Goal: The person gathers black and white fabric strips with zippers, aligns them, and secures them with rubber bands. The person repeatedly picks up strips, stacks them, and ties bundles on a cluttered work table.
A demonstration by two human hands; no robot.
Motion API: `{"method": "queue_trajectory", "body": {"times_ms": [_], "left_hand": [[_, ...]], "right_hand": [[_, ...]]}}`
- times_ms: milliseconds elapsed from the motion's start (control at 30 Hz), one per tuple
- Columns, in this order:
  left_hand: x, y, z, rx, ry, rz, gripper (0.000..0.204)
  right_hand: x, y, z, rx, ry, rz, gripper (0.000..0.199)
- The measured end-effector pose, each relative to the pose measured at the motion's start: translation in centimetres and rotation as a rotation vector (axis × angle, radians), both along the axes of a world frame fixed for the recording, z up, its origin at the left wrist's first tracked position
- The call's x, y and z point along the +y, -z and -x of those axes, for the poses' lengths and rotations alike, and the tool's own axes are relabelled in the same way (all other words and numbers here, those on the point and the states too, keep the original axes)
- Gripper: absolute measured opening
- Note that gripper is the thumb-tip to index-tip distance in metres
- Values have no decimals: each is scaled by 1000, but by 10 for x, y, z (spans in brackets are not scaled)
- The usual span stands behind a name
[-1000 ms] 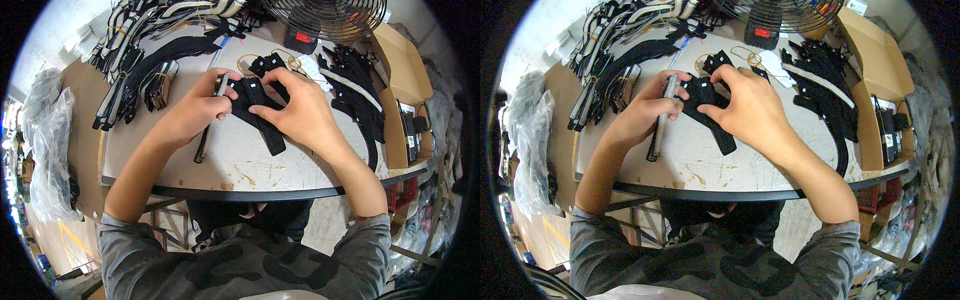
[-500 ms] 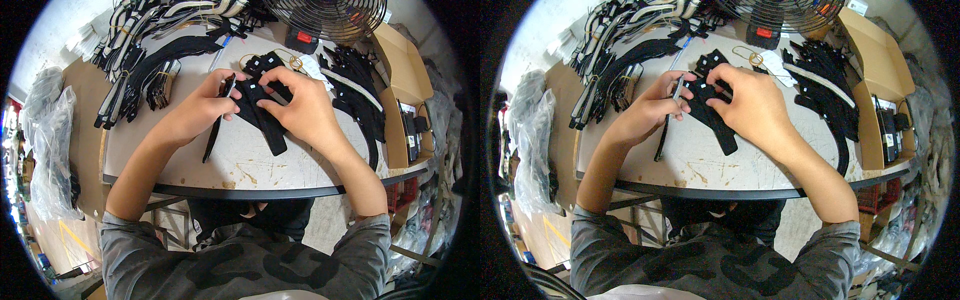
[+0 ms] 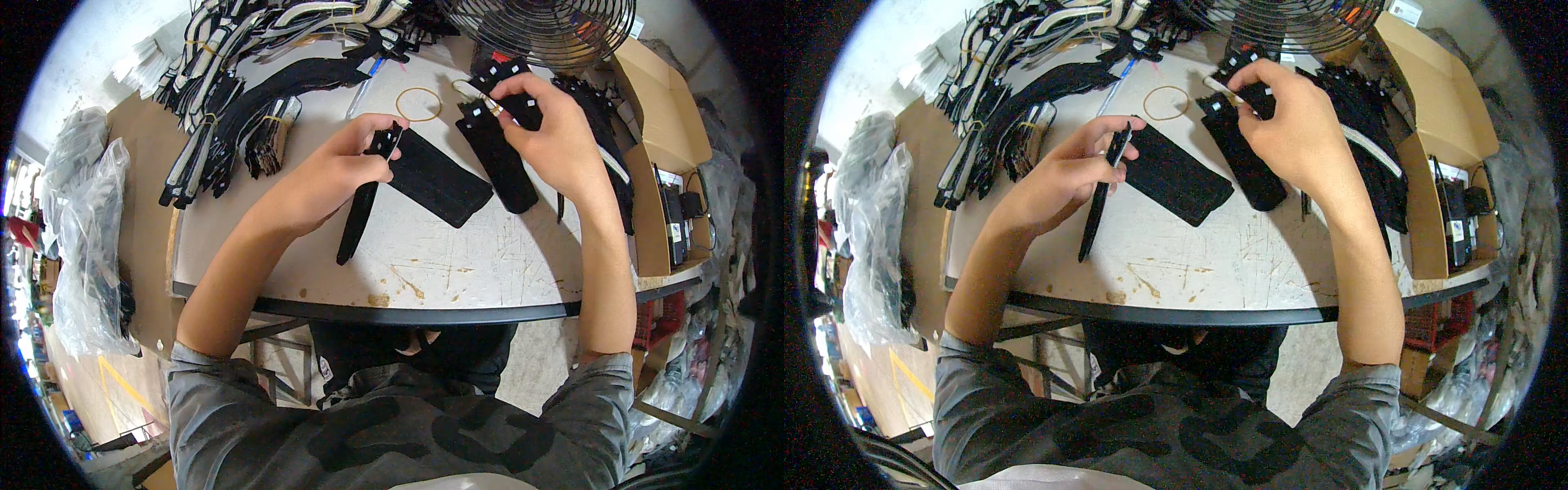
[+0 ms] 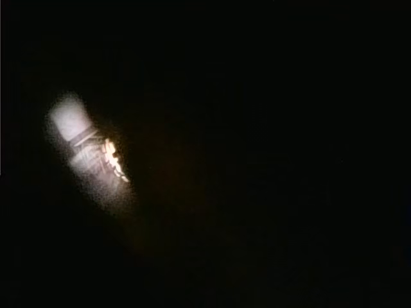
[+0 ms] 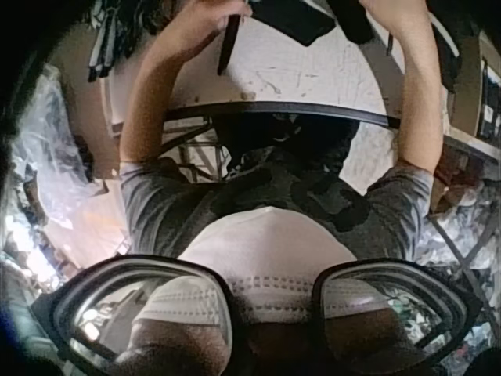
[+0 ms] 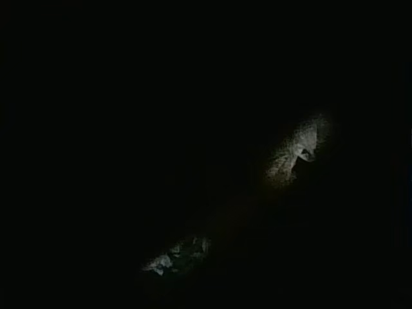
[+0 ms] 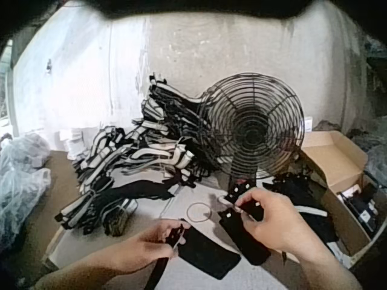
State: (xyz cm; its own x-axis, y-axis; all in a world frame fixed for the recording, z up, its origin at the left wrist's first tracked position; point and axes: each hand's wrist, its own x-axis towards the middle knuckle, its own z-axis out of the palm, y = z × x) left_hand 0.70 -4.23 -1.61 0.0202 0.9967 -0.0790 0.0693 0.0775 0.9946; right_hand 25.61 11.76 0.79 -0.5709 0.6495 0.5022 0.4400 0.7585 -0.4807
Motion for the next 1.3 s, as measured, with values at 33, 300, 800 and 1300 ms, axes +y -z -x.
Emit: {"method": "queue_trajectory", "body": {"times_ms": [33, 300, 800, 1300], "left_hand": [[1, 4, 2, -6, 3, -17, 62], [-3, -9, -13, 87, 33, -245, 79], [-6, -11, -10, 122, 95, -279, 85], [-5, -5, -29, -79, -77, -253, 75]], "right_hand": [[-1, 0, 1, 0, 13, 13, 21], [-45, -9, 18, 144, -235, 326, 14], [-67, 7, 31, 298, -303, 167, 10], [-82, 25, 35, 250, -432, 177, 73]]}}
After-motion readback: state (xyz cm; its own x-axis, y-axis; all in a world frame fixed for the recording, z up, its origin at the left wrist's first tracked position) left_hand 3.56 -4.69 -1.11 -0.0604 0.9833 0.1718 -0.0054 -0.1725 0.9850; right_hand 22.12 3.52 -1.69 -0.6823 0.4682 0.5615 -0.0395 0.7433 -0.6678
